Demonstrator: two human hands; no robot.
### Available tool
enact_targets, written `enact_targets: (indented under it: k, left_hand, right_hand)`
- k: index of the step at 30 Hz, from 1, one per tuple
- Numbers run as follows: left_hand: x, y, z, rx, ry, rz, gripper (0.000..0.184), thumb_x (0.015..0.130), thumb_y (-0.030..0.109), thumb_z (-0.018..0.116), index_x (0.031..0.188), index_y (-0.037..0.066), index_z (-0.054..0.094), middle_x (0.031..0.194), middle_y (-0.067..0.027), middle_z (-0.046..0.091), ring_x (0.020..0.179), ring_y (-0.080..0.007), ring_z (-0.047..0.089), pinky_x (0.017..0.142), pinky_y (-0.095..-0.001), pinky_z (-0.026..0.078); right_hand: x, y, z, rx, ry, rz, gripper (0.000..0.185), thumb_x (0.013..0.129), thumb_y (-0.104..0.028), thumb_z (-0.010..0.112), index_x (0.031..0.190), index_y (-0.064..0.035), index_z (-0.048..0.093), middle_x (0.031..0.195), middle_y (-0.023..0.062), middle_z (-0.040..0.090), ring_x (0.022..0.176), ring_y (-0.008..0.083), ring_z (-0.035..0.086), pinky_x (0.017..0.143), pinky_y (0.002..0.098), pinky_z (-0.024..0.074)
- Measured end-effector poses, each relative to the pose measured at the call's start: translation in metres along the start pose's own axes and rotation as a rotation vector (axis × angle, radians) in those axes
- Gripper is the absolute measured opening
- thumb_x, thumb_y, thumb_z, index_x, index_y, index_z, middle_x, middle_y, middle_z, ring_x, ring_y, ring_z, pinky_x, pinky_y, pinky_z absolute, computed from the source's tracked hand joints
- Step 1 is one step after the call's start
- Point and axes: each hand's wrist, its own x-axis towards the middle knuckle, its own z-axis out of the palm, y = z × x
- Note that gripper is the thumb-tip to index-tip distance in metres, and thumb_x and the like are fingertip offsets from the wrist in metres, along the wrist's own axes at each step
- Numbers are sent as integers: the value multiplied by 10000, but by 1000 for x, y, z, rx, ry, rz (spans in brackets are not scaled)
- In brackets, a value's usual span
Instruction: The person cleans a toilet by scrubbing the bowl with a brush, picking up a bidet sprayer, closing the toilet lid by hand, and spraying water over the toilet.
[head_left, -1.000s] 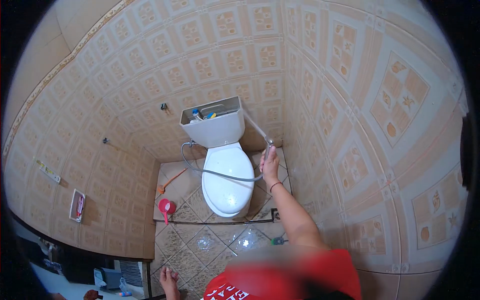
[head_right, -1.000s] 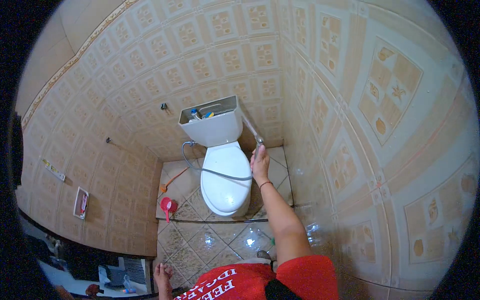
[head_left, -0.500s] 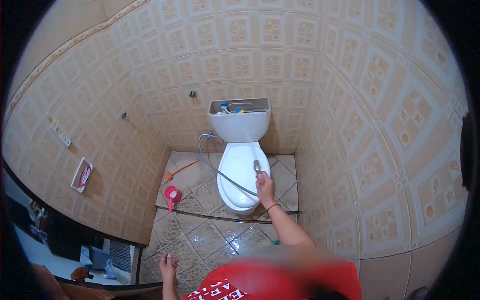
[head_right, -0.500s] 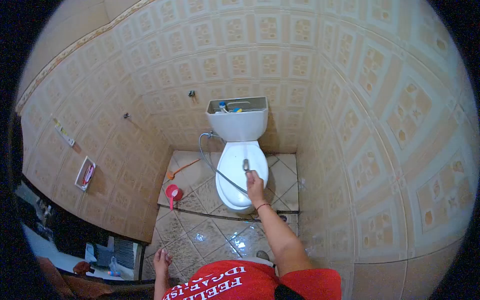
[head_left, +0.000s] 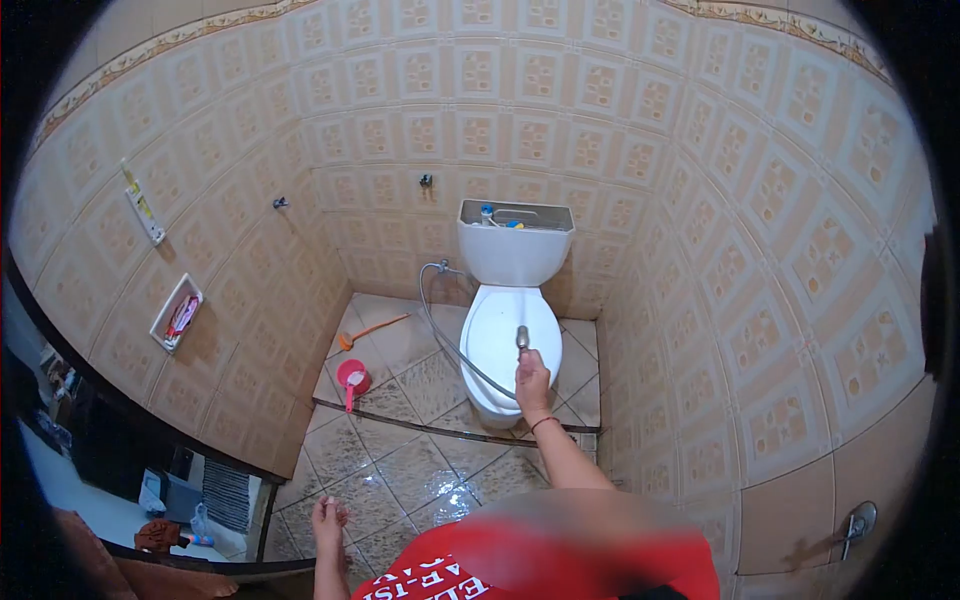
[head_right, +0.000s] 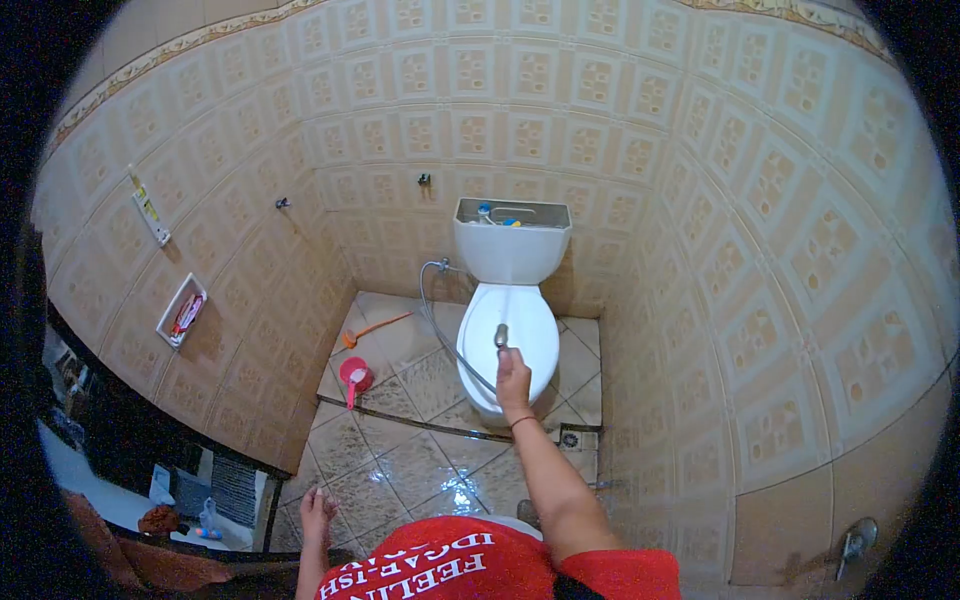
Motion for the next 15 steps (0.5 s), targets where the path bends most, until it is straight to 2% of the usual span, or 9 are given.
enact_targets:
  k: [8, 12, 15]
  left_hand:
    - [21, -6, -27, 22, -23, 1, 399, 866, 236, 486, 1212, 60, 393, 974, -65, 550, 718, -148, 573, 611, -269, 458]
    - [21, -2, -29, 1, -48, -17, 393, 867, 230, 488, 1212, 64, 400, 986, -68, 556, 699, -142, 574, 604, -258, 457]
    - [25, -3, -32, -1, -59, -11, 391, 862, 234, 496, 1203, 64, 408, 988, -67, 559, 697, -141, 574, 599, -253, 457]
  right_hand:
    - [-35, 8, 5, -125, -21, 12, 363, 892, -367, 414, 779, -33, 497, 565, 141, 472, 500, 255, 446, 502, 339, 391]
    - [-42, 15, 7, -27, 19, 122, 363, 897, -357, 408, 763, -30, 487, 565, 127, 459, 504, 229, 433, 495, 335, 380]
    - [-47, 9, 8, 57, -61, 179, 402, 905, -377, 376, 729, -30, 477, 557, 71, 441, 512, 165, 431, 469, 309, 356]
